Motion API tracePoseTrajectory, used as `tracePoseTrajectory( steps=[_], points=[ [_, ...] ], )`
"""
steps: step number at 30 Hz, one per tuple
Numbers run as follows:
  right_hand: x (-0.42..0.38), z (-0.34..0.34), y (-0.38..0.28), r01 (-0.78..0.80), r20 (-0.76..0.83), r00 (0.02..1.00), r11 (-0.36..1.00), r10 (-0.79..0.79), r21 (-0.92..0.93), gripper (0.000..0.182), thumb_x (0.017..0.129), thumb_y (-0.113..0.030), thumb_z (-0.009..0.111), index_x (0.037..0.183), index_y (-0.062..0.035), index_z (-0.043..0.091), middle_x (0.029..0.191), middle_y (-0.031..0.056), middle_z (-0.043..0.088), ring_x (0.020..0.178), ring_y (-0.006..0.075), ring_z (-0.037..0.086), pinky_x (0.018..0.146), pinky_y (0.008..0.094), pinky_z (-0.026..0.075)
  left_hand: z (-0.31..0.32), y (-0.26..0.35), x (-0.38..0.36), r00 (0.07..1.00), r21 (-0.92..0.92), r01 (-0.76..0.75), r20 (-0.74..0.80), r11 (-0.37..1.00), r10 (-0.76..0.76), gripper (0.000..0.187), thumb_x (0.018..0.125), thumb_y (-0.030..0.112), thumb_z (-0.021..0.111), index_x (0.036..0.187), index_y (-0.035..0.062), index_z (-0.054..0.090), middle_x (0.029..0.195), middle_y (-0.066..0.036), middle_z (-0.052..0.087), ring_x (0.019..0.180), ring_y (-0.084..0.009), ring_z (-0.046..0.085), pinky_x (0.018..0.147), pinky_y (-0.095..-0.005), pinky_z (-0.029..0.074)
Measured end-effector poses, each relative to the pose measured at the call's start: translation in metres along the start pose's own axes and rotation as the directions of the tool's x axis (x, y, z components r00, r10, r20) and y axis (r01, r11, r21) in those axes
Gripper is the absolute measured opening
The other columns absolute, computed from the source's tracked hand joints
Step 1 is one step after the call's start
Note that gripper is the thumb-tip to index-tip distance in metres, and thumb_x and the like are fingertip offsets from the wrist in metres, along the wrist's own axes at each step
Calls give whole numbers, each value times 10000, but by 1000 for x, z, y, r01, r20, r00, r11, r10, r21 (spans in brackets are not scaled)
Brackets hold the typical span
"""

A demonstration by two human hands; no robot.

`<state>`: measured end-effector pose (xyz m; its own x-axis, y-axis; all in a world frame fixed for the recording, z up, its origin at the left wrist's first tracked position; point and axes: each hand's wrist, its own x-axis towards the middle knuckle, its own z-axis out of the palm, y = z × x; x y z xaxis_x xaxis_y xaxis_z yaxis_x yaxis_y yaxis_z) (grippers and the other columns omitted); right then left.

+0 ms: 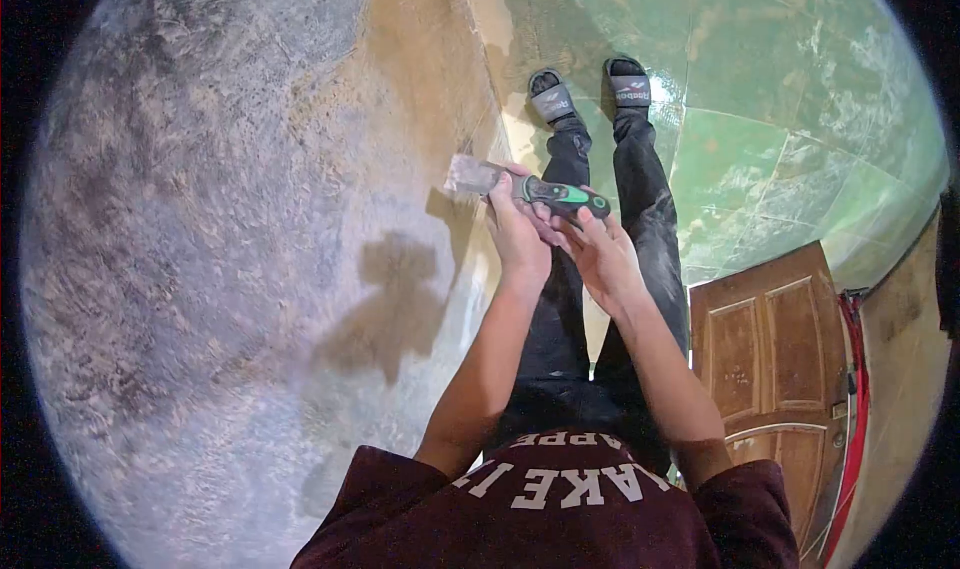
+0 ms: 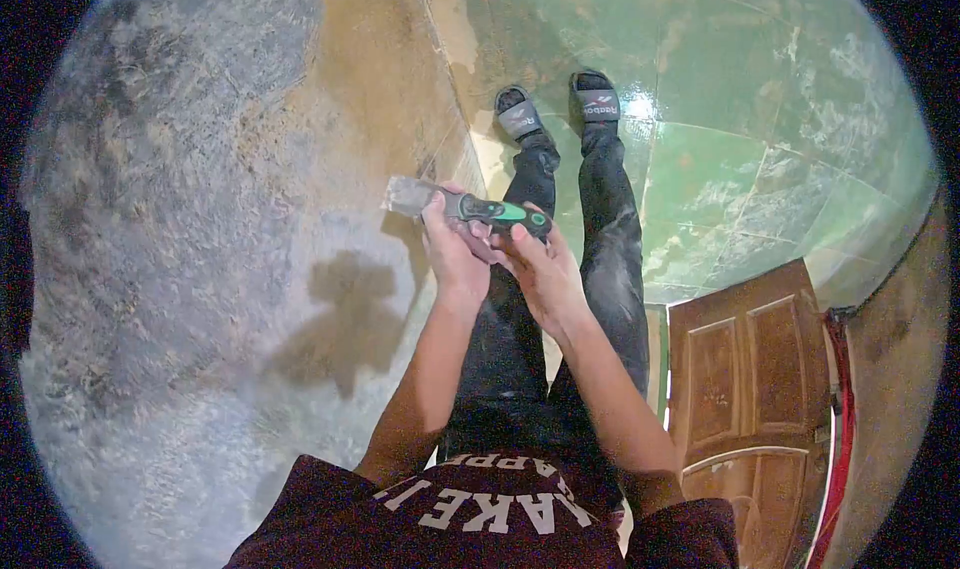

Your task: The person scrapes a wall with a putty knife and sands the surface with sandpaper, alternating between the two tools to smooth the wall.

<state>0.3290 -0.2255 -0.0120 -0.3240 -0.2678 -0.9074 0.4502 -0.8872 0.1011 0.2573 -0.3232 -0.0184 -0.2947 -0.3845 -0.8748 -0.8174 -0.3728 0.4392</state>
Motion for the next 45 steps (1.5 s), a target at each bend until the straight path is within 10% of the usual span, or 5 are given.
tracePoseTrajectory(
  steps=[14, 24, 35, 41, 45],
  points=[
    [-23, -40, -11, 250, 154, 950, 369, -270, -895, 267, 934, -105, 716, 1157, 19, 638, 978, 121, 711, 875, 170, 689, 818, 307, 543, -2, -60, -23, 997, 141, 5, 75, 990, -16, 323, 1047, 286, 532, 1280, 78, 612, 871, -17, 586, 748, -69, 539, 645, -237, 462],
    [-22, -60, -13, 151, 49, 984, 656, -170, -739, 292, 888, -94, 763, 1116, 4, 607, 928, 64, 692, 834, 131, 644, 810, 314, 526, -25, -81, -14, 970, 245, -108, 236, 963, 49, 308, 1040, 301, 559, 1274, 109, 616, 873, -43, 595, 766, -111, 581, 668, -260, 512],
    [-37, -122, -42, 155, 130, 986, 307, -100, -939, 350, 817, -166, 838, 1048, 11, 643, 877, 68, 684, 801, 142, 643, 762, 312, 522, -44, -78, 15, 952, 107, -207, 252, 972, 175, 278, 1121, 276, 386, 1231, 53, 510, 1214, -141, 575, 793, -177, 675, 730, -331, 561],
    [-31, -105, -60, 145, 55, 973, 411, -224, -900, 422, 869, -182, 804, 1185, 5, 598, 918, 61, 675, 838, 137, 649, 787, 313, 529, -107, -117, 30, 616, 600, -784, 722, 159, 315, 299, 973, 42, 574, 1230, 27, 423, 1234, -228, 487, 1004, -470, 627, 803, -466, 571],
    [-21, -92, -52, 191, 73, 964, 479, -255, -857, 409, 945, -199, 732, 1257, 5, 564, 926, 51, 644, 843, 120, 624, 761, 300, 523, -120, -133, 22, 694, 683, -711, 645, 165, 321, 260, 996, 81, 564, 1215, 26, 435, 1223, -259, 494, 977, -509, 595, 874, -533, 499]
  ],
)
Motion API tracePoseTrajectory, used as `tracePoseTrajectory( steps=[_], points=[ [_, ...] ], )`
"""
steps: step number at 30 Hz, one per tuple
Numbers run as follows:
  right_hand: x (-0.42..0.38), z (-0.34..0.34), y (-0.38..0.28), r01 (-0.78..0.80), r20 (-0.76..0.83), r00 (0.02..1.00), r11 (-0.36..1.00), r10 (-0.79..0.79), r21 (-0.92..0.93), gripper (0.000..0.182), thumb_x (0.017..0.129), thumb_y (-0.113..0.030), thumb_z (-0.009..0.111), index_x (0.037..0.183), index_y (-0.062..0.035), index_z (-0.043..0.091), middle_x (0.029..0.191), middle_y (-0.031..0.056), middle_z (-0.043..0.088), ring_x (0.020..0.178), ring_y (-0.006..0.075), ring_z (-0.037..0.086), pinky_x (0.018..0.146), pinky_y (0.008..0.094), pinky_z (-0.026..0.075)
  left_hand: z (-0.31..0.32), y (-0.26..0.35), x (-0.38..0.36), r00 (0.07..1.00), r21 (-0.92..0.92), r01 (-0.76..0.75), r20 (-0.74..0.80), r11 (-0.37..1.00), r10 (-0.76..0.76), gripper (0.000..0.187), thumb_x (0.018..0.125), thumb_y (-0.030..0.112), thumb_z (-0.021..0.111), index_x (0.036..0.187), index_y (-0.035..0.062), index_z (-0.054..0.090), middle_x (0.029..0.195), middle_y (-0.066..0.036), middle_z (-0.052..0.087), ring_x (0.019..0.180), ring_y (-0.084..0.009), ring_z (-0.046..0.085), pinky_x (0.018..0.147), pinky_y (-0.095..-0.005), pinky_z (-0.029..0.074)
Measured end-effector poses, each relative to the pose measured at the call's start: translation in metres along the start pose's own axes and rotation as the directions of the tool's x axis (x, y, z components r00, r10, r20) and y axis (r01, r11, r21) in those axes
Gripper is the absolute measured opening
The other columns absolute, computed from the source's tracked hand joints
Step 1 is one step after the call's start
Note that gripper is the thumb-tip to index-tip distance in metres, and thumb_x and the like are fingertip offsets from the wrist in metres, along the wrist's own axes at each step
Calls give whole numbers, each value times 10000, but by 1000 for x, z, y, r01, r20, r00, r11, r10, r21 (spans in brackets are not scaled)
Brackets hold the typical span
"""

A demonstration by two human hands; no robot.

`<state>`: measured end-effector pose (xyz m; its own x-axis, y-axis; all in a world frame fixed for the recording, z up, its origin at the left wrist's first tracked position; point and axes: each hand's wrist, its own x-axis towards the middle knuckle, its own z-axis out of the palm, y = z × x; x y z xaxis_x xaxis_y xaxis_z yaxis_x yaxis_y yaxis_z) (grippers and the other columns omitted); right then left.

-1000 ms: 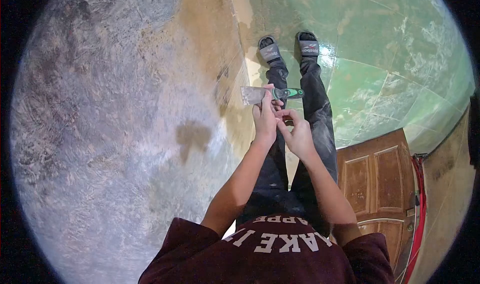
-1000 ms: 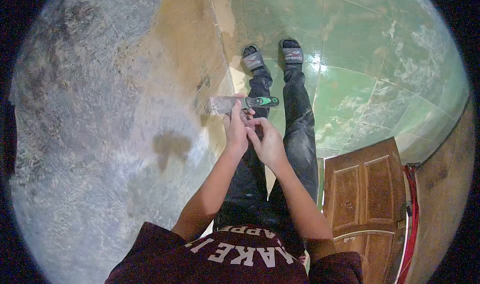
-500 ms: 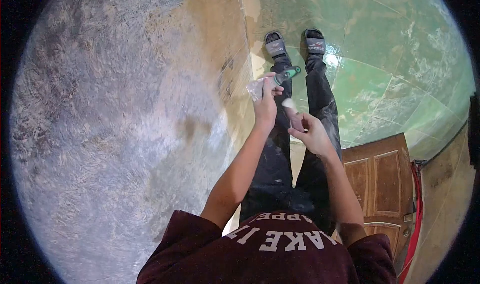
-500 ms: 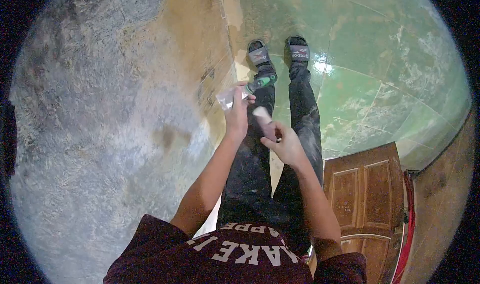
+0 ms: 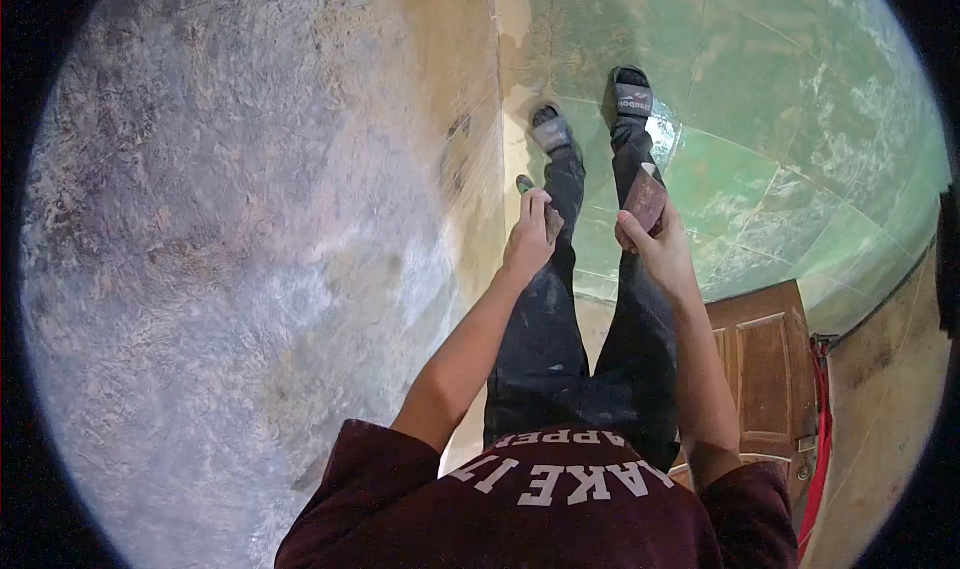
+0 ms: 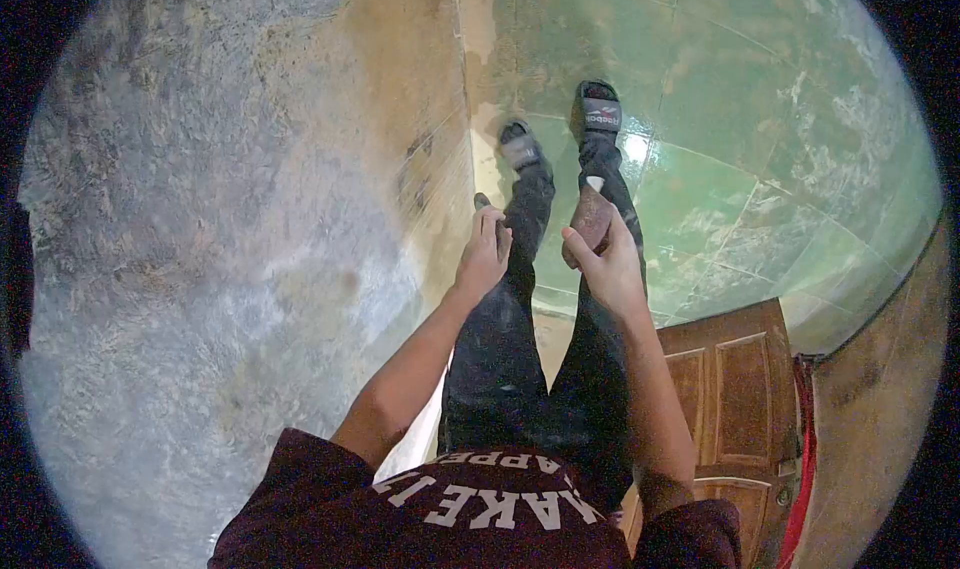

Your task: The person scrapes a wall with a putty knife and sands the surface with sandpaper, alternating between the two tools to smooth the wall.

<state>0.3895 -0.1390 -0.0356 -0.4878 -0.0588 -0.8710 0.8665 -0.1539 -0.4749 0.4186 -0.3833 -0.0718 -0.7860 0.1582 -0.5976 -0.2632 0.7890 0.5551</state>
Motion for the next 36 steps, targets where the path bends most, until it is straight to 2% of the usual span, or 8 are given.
tracePoseTrajectory(
  steps=[3, 7, 8, 13, 16, 33, 35, 36],
  points=[
    [1, 23, -9, 69, 13, 998, 992, -68, -105, 406, 970, -215, 707, 1274, 7, 556, 908, 52, 641, 824, 119, 610, 749, 294, 516, 14, -15, -19, 974, 5, 211, 81, 977, -211, 302, 989, 92, 575, 1240, 40, 414, 1251, -260, 476, 975, -529, 596, 856, -545, 504],
    [6, 71, -19, 159, 23, 987, 973, -158, -168, 340, 996, -235, 672, 1194, 33, 606, 879, 97, 652, 770, 131, 595, 712, 304, 509, 38, -55, -38, 968, -37, 225, 120, 974, -219, 433, 905, 70, 659, 1245, 52, 392, 1266, -218, 478, 944, -510, 627, 779, -591, 513],
    [12, 85, -10, 223, 20, 975, 957, -223, -186, 279, 1008, -210, 673, 1105, 49, 635, 865, 7, 611, 766, 60, 516, 666, 257, 466, 41, -64, -37, 974, -41, 212, 95, 976, -207, 407, 916, 96, 657, 1226, 49, 398, 1216, -222, 491, 925, -511, 626, 783, -590, 515],
    [29, 167, -23, 424, -60, 903, 905, -426, -43, 322, 919, -133, 736, 1211, -16, 667, 851, 40, 606, 740, 97, 538, 671, 260, 472, 64, -128, -38, 994, -14, 60, 97, 998, -58, 389, 925, 94, 644, 1227, 42, 404, 1190, -230, 501, 945, -507, 615, 806, -585, 504],
    [26, 192, -45, 491, -17, 869, 866, -495, -94, 310, 882, -96, 713, 1190, -66, 716, 1046, 166, 657, 895, 294, 659, 817, 364, 534, 66, -127, -52, 995, -89, 46, 98, 995, -37, 380, 930, 92, 641, 1227, 39, 411, 1187, -232, 507, 968, -498, 608, 830, -576, 495],
    [29, 214, -65, 500, 262, 830, 865, -492, 39, 347, 961, -28, 616, 1299, -79, 679, 1250, 154, 689, 1178, 308, 630, 1011, 370, 506, 2, -61, -27, 967, -112, 222, -101, 969, -233, 327, 961, 84, 628, 1226, 21, 447, 1167, -241, 543, 1097, -446, 565, 966, -522, 438],
    [43, 229, -69, 611, 61, 790, 792, -610, -4, 344, 960, -23, 609, 1292, -78, 683, 1233, 155, 678, 1137, 322, 641, 998, 376, 510, 3, -75, -14, 985, 104, 89, -159, 991, -72, 314, 970, 84, 625, 1221, 21, 446, 1169, -245, 523, 1091, -437, 559, 952, -512, 443],
    [51, 234, -70, 613, 57, 789, 790, -612, -7, 344, 960, -23, 609, 1292, -78, 683, 1233, 155, 678, 1137, 322, 641, 998, 376, 510, 8, -80, -11, 976, 78, 216, -42, 973, -213, 274, 998, 88, 590, 1217, 21, 441, 1189, -256, 490, 1094, -426, 535, 967, -496, 432]
  ],
)
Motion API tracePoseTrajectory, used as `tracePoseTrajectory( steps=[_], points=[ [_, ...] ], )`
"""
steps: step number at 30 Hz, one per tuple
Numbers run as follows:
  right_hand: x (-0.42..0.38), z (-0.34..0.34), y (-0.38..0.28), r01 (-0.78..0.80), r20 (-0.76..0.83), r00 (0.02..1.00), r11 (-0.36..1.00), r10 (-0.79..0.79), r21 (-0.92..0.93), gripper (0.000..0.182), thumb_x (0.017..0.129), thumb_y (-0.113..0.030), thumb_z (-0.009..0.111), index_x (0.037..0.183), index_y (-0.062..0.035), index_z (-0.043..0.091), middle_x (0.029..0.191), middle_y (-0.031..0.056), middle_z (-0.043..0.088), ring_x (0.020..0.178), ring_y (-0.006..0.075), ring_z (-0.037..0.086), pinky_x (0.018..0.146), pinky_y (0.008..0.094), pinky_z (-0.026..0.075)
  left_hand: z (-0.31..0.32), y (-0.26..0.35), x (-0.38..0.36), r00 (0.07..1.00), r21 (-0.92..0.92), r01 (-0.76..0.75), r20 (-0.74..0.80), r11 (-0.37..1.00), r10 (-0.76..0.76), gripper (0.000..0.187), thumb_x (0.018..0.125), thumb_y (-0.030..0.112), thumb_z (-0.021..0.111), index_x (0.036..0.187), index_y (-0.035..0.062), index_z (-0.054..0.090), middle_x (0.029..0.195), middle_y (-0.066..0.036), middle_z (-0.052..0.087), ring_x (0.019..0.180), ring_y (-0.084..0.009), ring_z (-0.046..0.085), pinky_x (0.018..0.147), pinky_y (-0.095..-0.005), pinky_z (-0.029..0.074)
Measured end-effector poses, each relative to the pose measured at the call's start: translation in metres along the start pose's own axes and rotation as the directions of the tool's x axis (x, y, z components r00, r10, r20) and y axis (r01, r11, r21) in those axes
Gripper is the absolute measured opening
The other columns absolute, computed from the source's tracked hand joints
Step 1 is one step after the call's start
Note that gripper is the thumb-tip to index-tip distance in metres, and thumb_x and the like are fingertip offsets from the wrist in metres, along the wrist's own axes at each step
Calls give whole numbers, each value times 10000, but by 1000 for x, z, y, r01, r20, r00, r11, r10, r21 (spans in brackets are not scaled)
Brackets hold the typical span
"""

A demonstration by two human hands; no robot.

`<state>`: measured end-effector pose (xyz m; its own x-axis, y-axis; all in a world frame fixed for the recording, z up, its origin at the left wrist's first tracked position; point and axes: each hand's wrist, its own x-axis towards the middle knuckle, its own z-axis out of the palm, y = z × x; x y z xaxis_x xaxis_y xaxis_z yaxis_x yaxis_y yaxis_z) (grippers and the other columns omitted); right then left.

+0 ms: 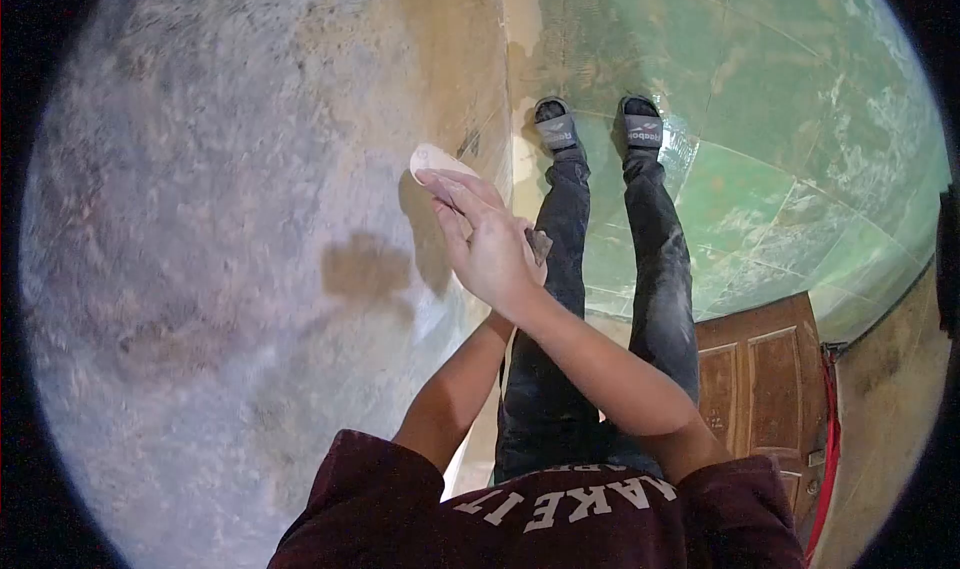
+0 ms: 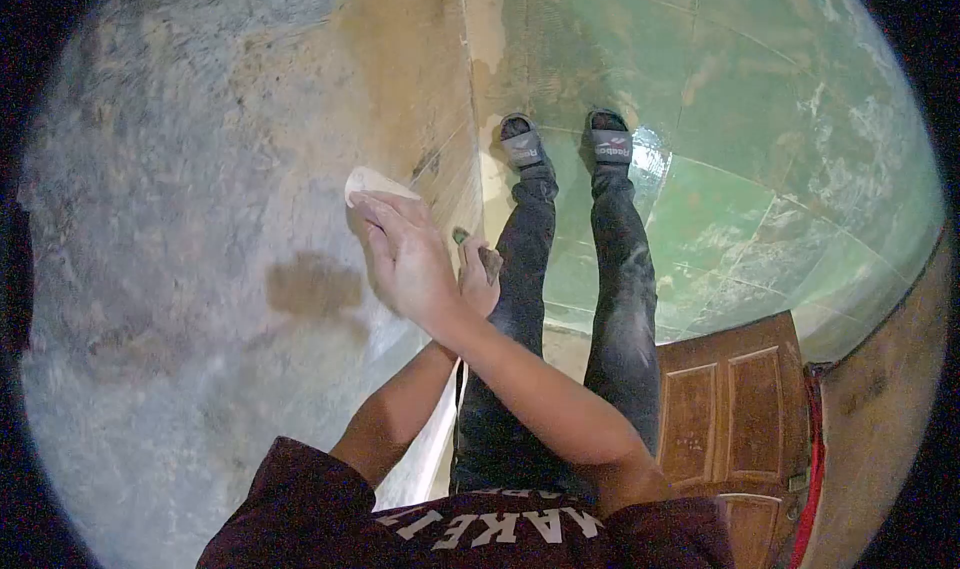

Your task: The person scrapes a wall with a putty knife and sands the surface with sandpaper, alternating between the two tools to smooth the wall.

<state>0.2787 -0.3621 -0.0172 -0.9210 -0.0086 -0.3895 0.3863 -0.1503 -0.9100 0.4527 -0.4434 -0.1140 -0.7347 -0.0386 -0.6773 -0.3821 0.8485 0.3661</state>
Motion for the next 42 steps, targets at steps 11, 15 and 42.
tracePoseTrajectory(
  steps=[11, 15, 42],
  points=[
    [19, -5, 52, -119, -259, 964, 975, 68, -188, 284, 911, -33, 644, 1189, -15, 698, 1093, 185, 619, 1035, 362, 602, 931, 416, 490, 13, 0, -57, 981, -203, -196, -38, 959, 193, 324, 969, 122, 657, 1233, 27, 496, 1236, -163, 507, 1170, -325, 513, 1034, -452, 409],
    [9, 21, 37, -81, -122, 991, 980, 60, -180, 301, 939, -78, 635, 1228, -85, 718, 1084, 163, 620, 1029, 330, 618, 949, 411, 483, -7, 16, -19, 920, 74, -367, -117, 927, 374, 351, 918, 130, 687, 1196, 43, 491, 1256, -173, 503, 1162, -356, 525, 983, -480, 423],
    [30, 104, 70, 202, 31, 966, 677, -256, -708, 468, 854, -121, 558, 1187, 207, 539, 1054, 234, 578, 1009, 352, 548, 874, 406, 494, 7, 17, 4, 990, 89, -115, 92, 989, 106, 343, 890, 167, 676, 1185, 74, 527, 1288, -110, 543, 1188, -319, 550, 1020, -457, 382]
  ],
)
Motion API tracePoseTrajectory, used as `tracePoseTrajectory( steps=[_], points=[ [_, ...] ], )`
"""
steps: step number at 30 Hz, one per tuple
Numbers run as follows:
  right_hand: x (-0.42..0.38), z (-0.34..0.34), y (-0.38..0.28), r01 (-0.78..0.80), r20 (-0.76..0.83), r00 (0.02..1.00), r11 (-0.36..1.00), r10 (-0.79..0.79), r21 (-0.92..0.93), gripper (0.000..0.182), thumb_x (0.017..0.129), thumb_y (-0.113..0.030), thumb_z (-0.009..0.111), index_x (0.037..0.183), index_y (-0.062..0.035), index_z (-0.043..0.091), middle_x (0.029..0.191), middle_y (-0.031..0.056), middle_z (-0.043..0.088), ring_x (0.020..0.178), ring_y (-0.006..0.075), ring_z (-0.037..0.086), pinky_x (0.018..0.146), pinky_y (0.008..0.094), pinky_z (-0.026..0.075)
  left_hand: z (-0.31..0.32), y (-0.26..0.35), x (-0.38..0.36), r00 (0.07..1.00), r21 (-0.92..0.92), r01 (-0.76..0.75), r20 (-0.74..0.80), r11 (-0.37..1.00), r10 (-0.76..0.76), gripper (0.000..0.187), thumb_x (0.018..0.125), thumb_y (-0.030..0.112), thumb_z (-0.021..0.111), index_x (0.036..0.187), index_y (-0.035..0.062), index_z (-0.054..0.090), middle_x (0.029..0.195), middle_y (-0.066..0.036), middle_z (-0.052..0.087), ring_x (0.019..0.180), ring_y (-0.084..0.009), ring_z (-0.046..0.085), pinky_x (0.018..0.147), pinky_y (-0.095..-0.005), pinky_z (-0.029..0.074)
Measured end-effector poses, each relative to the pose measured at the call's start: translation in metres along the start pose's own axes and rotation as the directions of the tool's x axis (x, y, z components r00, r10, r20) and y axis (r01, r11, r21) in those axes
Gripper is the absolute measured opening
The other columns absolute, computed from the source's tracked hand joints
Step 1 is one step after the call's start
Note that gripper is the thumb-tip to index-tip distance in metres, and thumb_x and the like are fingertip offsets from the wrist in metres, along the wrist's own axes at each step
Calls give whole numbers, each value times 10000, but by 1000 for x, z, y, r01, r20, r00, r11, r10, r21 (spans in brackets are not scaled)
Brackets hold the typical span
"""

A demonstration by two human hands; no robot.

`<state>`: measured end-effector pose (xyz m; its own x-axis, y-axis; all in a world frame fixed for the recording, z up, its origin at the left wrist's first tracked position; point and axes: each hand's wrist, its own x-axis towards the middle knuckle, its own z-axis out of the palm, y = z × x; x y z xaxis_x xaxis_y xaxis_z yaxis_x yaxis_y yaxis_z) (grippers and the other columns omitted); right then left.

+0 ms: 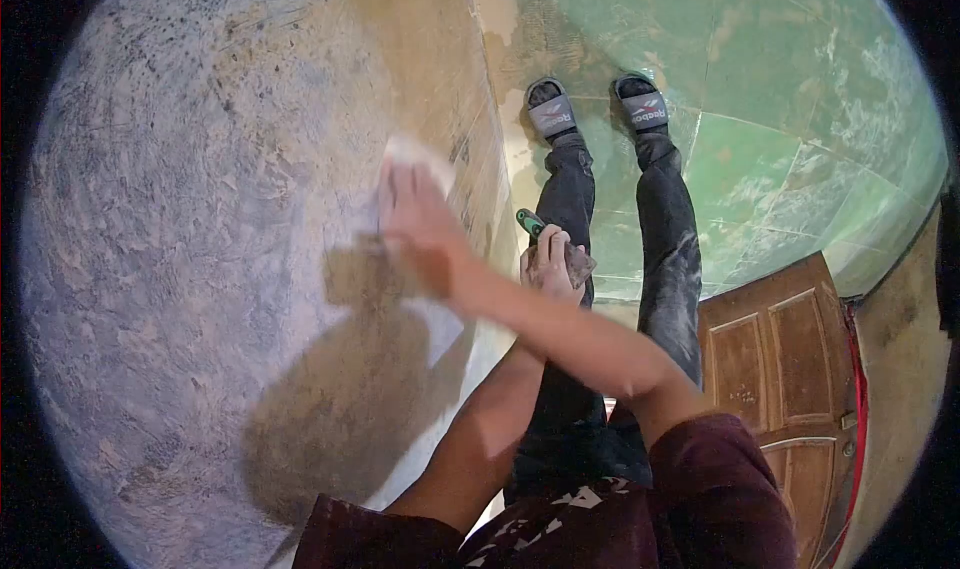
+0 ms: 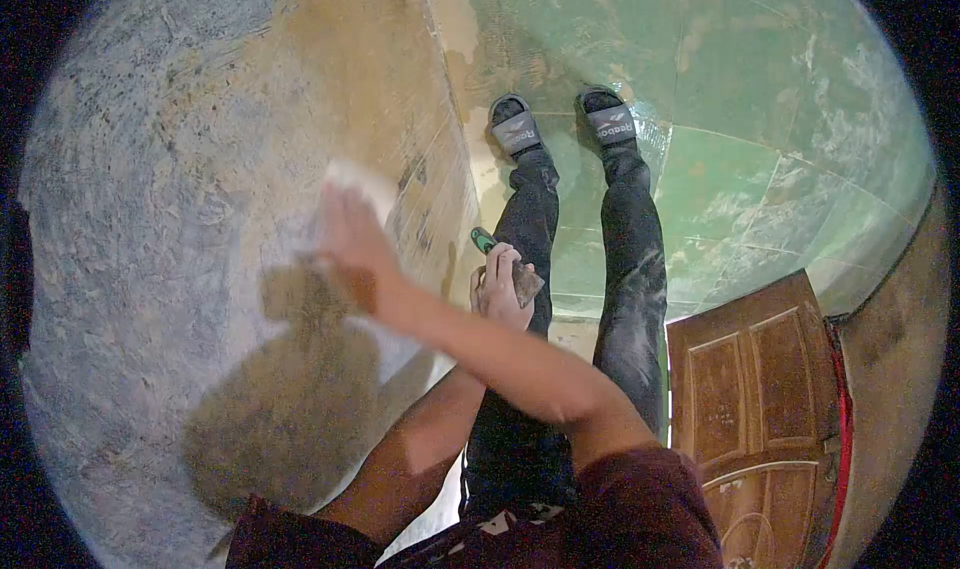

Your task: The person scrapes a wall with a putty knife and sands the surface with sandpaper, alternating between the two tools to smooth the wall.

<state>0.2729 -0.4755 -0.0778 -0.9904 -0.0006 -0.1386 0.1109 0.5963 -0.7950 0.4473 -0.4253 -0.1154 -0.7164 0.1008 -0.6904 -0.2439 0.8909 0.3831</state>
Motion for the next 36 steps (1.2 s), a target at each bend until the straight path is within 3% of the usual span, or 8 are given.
tracePoseTrajectory(
  steps=[3, 5, 11, 15, 16, 20, 33, 36],
  points=[
    [24, 5, 26, -116, 276, 956, 993, 103, 30, 530, 814, -130, 571, 1220, 209, 543, 1075, 220, 598, 1013, 331, 549, 886, 377, 504, -1, 5, 2, 999, -146, 20, -37, 989, -26, 319, 909, 187, 663, 1180, 80, 533, 1286, -114, 546, 1184, -330, 548, 1022, -461, 376],
    [-17, 10, -11, -78, 245, 969, 985, 39, 153, 451, 884, -62, 521, 1258, 191, 519, 1391, 340, 499, 1326, 445, 492, 1081, 463, 468, -10, 10, 8, 999, 3, -26, -26, 1000, 26, 305, 917, 197, 662, 1173, 84, 539, 1281, -116, 551, 1137, -327, 578, 986, -462, 409],
    [39, -4, 41, -123, 262, 961, 986, 90, 113, 503, 812, -70, 543, 1226, 215, 532, 1088, 266, 565, 1050, 379, 544, 934, 415, 484, 2, 0, 13, 998, -192, -23, -54, 981, 13, 299, 935, 217, 650, 1180, 89, 536, 1293, -109, 546, 1179, -325, 556, 1023, -463, 372],
    [-18, -5, -18, 21, -72, 997, 1000, -21, -1, 419, 786, -66, 556, 1119, 188, 570, 1031, 241, 550, 987, 349, 527, 885, 409, 484, -21, 15, 19, 997, 16, -59, 49, 998, 58, 322, 906, 204, 680, 1176, 100, 538, 1304, -103, 542, 1186, -325, 555, 990, -448, 377],
    [-6, -7, -4, -71, 38, 997, 962, 63, 265, 395, 832, -14, 533, 1166, 196, 548, 1014, 278, 555, 938, 405, 589, 808, 466, 530, -17, 14, 17, 997, 16, -65, 32, 998, 64, 330, 904, 208, 683, 1179, 98, 538, 1318, -101, 536, 1196, -321, 552, 993, -445, 376],
    [42, 1, 41, -59, 90, 995, 993, 50, 99, 357, 833, -49, 544, 1102, 178, 605, 1022, 255, 566, 890, 396, 597, 782, 437, 540, -13, 13, 14, 999, 51, -30, 24, 998, 29, 340, 894, 224, 694, 1170, 99, 542, 1343, -93, 524, 1216, -312, 543, 1008, -444, 372],
    [-31, 7, -31, -35, -24, 999, 995, 37, 92, 596, 833, -146, 594, 1319, 175, 468, 1143, 257, 557, 1106, 389, 536, 995, 508, 426, -25, 12, 25, 984, 50, -103, 155, 993, 94, 532, 744, 192, 799, 1198, 126, 528, 1356, -79, 517, 1184, -326, 556, 1004, -448, 381],
    [26, -4, 29, -172, 224, 965, 974, 136, 147, 546, 860, -120, 526, 1309, 189, 485, 1181, 268, 554, 1148, 381, 529, 986, 515, 428, -27, 11, 21, 984, 63, -95, 157, 993, 84, 592, 703, 179, 813, 1214, 127, 520, 1374, -82, 505, 1203, -328, 550, 1026, -447, 379]
  ],
)
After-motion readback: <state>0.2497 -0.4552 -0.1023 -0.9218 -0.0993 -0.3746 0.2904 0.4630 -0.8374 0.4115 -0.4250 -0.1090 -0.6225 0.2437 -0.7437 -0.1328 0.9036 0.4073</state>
